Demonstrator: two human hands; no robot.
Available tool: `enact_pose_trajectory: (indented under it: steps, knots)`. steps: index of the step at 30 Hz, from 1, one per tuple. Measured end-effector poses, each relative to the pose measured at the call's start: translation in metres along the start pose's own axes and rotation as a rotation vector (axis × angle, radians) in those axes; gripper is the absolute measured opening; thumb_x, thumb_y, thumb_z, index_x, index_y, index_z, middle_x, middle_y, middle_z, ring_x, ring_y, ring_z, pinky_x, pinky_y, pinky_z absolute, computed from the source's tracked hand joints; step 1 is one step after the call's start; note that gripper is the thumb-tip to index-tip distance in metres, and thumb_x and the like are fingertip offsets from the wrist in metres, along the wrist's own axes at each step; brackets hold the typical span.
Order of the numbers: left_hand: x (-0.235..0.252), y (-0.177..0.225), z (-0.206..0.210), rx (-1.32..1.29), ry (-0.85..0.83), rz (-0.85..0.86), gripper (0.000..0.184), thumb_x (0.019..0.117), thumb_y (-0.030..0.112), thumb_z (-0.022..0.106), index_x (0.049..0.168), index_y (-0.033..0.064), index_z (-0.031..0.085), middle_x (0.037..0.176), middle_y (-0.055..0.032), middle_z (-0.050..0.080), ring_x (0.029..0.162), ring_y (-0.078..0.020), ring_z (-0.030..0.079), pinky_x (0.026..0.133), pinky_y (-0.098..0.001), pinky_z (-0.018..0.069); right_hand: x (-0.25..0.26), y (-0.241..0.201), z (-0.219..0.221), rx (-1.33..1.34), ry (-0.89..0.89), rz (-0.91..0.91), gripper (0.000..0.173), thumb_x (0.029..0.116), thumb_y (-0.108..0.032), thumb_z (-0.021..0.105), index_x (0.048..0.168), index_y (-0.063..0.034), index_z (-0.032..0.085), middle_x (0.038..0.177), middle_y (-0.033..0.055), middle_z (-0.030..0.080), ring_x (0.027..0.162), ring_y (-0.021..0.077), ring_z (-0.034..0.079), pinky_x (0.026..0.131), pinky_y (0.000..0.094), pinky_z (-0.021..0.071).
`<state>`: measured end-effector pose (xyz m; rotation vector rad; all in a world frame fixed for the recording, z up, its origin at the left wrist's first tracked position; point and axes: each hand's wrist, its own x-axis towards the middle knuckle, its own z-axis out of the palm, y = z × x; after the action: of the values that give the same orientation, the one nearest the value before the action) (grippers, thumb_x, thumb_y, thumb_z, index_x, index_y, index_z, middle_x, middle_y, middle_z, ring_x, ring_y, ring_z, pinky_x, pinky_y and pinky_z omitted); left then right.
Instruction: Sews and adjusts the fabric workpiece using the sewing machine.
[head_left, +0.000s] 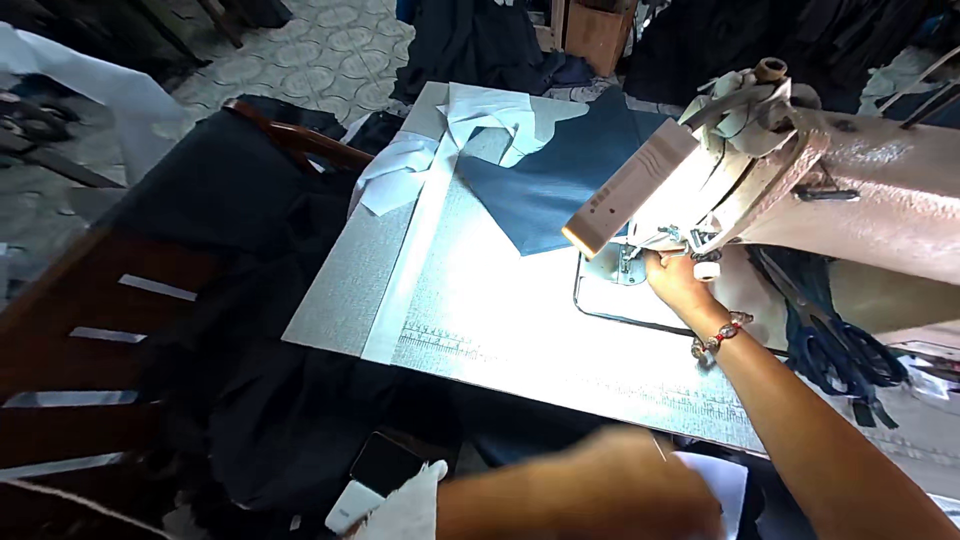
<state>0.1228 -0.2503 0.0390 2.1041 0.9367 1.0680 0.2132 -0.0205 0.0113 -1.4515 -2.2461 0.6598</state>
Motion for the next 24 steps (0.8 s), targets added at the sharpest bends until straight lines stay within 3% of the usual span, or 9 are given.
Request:
enact_pose_trajectory:
  steps: [2, 4, 7, 12, 15, 17, 19, 21, 24]
  knots:
    - [0.021, -0.053, -0.077, 0.422, 0.371, -0.048, 0.017, 0.0944, 0.014, 0.063, 0.091, 0.0016, 0.075, 0.087, -0.0102, 0.074, 0.084, -0.0184, 0.072, 0.076, -0.0329, 0.0576, 0.004, 0.004, 0.002, 0.012, -0.003, -0.052, 0.034, 0.1072, -0.021, 0.049, 0.118, 0.0065, 0.067, 0.116, 0.0330, 0.065, 0.111, 0.0505, 0.062, 0.089, 0.0709, 0.0450]
    - [0.028, -0.104, -0.140, 0.689, 0.257, -0.376, 0.036, 0.1038, 0.024, 0.053, 0.132, 0.0068, 0.068, 0.143, -0.0140, 0.061, 0.139, -0.0318, 0.051, 0.116, -0.0523, 0.0383, 0.005, 0.004, 0.002, 0.021, -0.003, -0.066, 0.035, 0.1074, -0.020, 0.048, 0.118, 0.0081, 0.066, 0.115, 0.0337, 0.065, 0.111, 0.0502, 0.062, 0.090, 0.0704, 0.0449]
    - [0.023, -0.131, -0.175, 0.799, -0.029, -0.729, 0.054, 0.1090, 0.038, 0.040, 0.160, 0.0190, 0.039, 0.167, -0.0181, 0.028, 0.156, -0.0432, 0.017, 0.121, -0.0695, 0.0069, 0.014, 0.007, 0.007, 0.074, 0.052, -0.091, 0.035, 0.1053, -0.020, 0.054, 0.124, 0.0074, 0.065, 0.122, 0.0332, 0.064, 0.120, 0.0496, 0.060, 0.097, 0.0708, 0.0427]
    - [-0.021, -0.086, -0.129, 1.012, 0.016, -0.550, 0.054, 0.1035, 0.047, 0.046, 0.135, 0.0098, 0.067, 0.117, -0.0278, 0.067, 0.103, -0.0475, 0.065, 0.084, -0.0627, 0.0489, -0.001, 0.005, -0.011, 0.293, 0.052, -0.079, 0.034, 0.0990, -0.014, 0.067, 0.124, 0.0081, 0.062, 0.118, 0.0285, 0.065, 0.112, 0.0388, 0.062, 0.097, 0.0579, 0.0481]
    - [-0.040, -0.069, -0.129, 0.913, -0.071, -0.157, 0.050, 0.1065, 0.037, 0.040, 0.099, 0.0037, 0.077, 0.078, -0.0146, 0.067, 0.073, -0.0324, 0.067, 0.067, -0.0478, 0.0512, -0.013, -0.004, -0.022, 0.355, 0.046, -0.002, 0.037, 0.0983, -0.011, 0.067, 0.128, 0.0087, 0.057, 0.123, 0.0280, 0.062, 0.114, 0.0346, 0.061, 0.098, 0.0532, 0.0483]
    - [-0.042, -0.081, -0.143, 0.791, -0.194, 0.059, 0.052, 0.1056, 0.050, 0.039, 0.104, 0.0122, 0.076, 0.100, -0.0105, 0.073, 0.100, -0.0311, 0.068, 0.089, -0.0498, 0.0498, -0.028, -0.002, -0.020, 0.376, 0.082, -0.024, 0.033, 0.0961, -0.003, 0.066, 0.125, 0.0120, 0.059, 0.133, 0.0289, 0.059, 0.123, 0.0352, 0.059, 0.104, 0.0500, 0.0474]
    - [-0.043, -0.092, -0.149, 0.670, -0.355, -0.044, 0.071, 0.0975, 0.073, 0.034, 0.143, 0.0253, 0.062, 0.154, -0.0129, 0.053, 0.147, -0.0446, 0.040, 0.114, -0.0725, 0.0266, -0.052, 0.001, -0.014, 0.366, 0.130, -0.077, 0.032, 0.0932, 0.002, 0.060, 0.124, 0.0096, 0.064, 0.135, 0.0250, 0.062, 0.127, 0.0325, 0.059, 0.106, 0.0472, 0.0480]
    - [-0.042, -0.100, -0.147, 0.595, -0.416, -0.202, 0.074, 0.0950, 0.076, 0.033, 0.153, 0.0341, 0.049, 0.166, -0.0099, 0.035, 0.153, -0.0520, 0.016, 0.110, -0.0844, 0.0061, -0.081, -0.001, -0.011, 0.343, 0.161, -0.135, 0.032, 0.0924, -0.001, 0.055, 0.120, 0.0079, 0.068, 0.131, 0.0231, 0.064, 0.124, 0.0296, 0.061, 0.103, 0.0439, 0.0503]
    - [-0.041, -0.102, -0.140, 0.644, -0.296, -0.296, 0.055, 0.1062, 0.058, 0.029, 0.151, 0.0361, 0.053, 0.164, -0.0053, 0.040, 0.152, -0.0527, 0.021, 0.107, -0.0868, 0.0095, -0.121, -0.016, -0.006, 0.335, 0.194, -0.267, 0.028, 0.0918, -0.004, 0.053, 0.109, 0.0032, 0.075, 0.113, 0.0179, 0.072, 0.105, 0.0204, 0.070, 0.092, 0.0324, 0.0561]
